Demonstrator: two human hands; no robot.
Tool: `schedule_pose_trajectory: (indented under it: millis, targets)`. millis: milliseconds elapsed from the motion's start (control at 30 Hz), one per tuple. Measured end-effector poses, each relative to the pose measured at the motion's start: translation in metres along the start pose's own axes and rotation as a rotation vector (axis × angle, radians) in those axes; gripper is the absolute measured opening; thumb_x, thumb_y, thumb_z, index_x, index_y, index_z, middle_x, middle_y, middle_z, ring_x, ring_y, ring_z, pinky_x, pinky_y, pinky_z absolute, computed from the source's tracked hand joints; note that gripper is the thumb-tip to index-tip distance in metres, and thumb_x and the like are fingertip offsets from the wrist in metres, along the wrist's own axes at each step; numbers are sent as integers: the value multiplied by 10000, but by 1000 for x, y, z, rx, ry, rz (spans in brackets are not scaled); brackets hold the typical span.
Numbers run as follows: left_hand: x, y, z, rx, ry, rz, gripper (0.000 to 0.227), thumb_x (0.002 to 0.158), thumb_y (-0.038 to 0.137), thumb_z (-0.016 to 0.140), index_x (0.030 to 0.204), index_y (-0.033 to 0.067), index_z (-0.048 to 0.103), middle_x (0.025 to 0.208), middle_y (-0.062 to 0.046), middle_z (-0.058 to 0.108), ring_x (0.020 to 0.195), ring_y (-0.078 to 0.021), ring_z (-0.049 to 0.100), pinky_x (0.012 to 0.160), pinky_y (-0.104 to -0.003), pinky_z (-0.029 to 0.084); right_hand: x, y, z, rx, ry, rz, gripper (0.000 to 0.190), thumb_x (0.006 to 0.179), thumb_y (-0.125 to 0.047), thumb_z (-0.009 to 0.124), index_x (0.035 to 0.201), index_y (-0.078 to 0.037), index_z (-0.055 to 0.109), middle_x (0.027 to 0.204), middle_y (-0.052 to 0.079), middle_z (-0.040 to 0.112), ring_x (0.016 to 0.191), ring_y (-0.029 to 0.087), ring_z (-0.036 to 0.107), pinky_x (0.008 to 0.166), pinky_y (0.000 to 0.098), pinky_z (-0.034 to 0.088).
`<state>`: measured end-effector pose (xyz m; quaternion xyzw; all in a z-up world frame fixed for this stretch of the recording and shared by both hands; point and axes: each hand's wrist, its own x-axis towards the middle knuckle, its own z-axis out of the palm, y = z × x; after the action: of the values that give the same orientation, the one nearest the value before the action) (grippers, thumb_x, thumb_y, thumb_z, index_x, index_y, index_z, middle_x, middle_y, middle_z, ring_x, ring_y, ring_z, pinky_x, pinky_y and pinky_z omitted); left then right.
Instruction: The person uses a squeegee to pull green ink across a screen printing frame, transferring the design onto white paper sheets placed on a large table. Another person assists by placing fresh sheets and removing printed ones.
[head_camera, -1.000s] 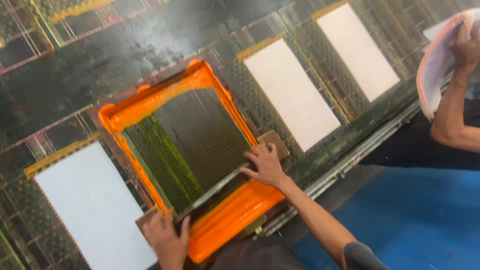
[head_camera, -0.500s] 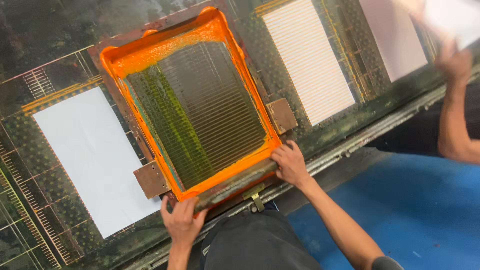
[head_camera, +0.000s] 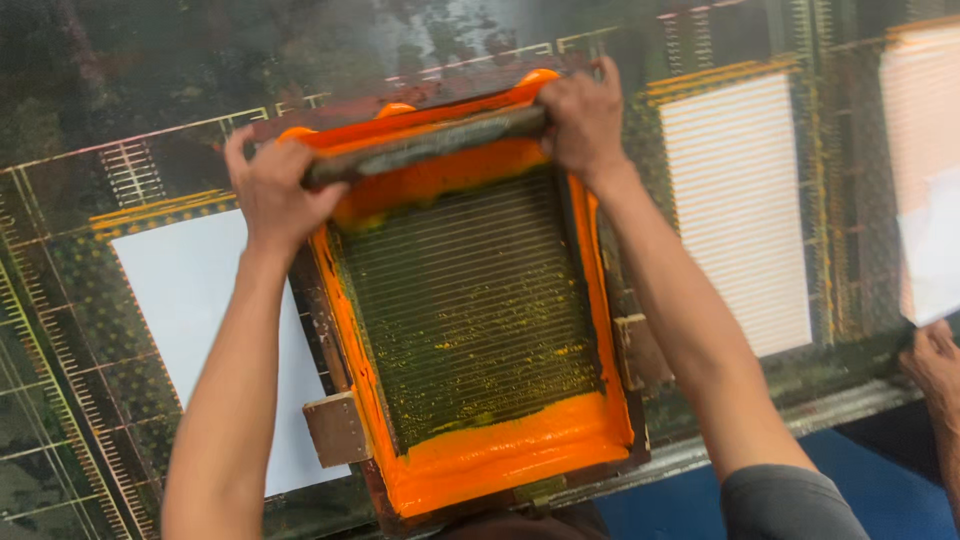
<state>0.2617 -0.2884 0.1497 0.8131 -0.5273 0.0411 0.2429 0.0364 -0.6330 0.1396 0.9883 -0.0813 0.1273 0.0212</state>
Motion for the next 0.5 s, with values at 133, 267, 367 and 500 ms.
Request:
schedule_pose_trajectory:
  millis: [133,267,367,500]
  targets:
    - [-14,4,8,-16,-28,-22,274,816,347,880,821,152,688,821,12,694,727,-193,639,1009,-434,353,-12,-10,11,-9,-61,27,376,640,-567,797,784,-247,662,718,-31,652,683,227,652,927,418,355]
    - [-89,68,-13,-29,17,-63,290,733,342,843,848,137,673,748,-4,668,684,-224,606,881,-418,375,-88,-53,-38,-9,-120,110,267,470,-284,635,723,-199,636,673,-24,573,664,226,572,821,389,419]
    - [-178,134,-33,-49,-35,-99,241,720,300,790,854,129,685,756,-3,674,679,-207,594,858,-423,403,-186,-99,-79,23,-231,142,359,426,-374,673,702,-168,570,683,21,581,678,282,571,765,417,405]
    - [-298,210,-46,-95,-36,-137,250,761,283,754,943,111,752,904,-17,740,752,-192,663,844,-435,458,-293,-159,-136,147,-256,224,289,418,-244,633,693,-182,571,672,28,569,653,300,526,674,429,393]
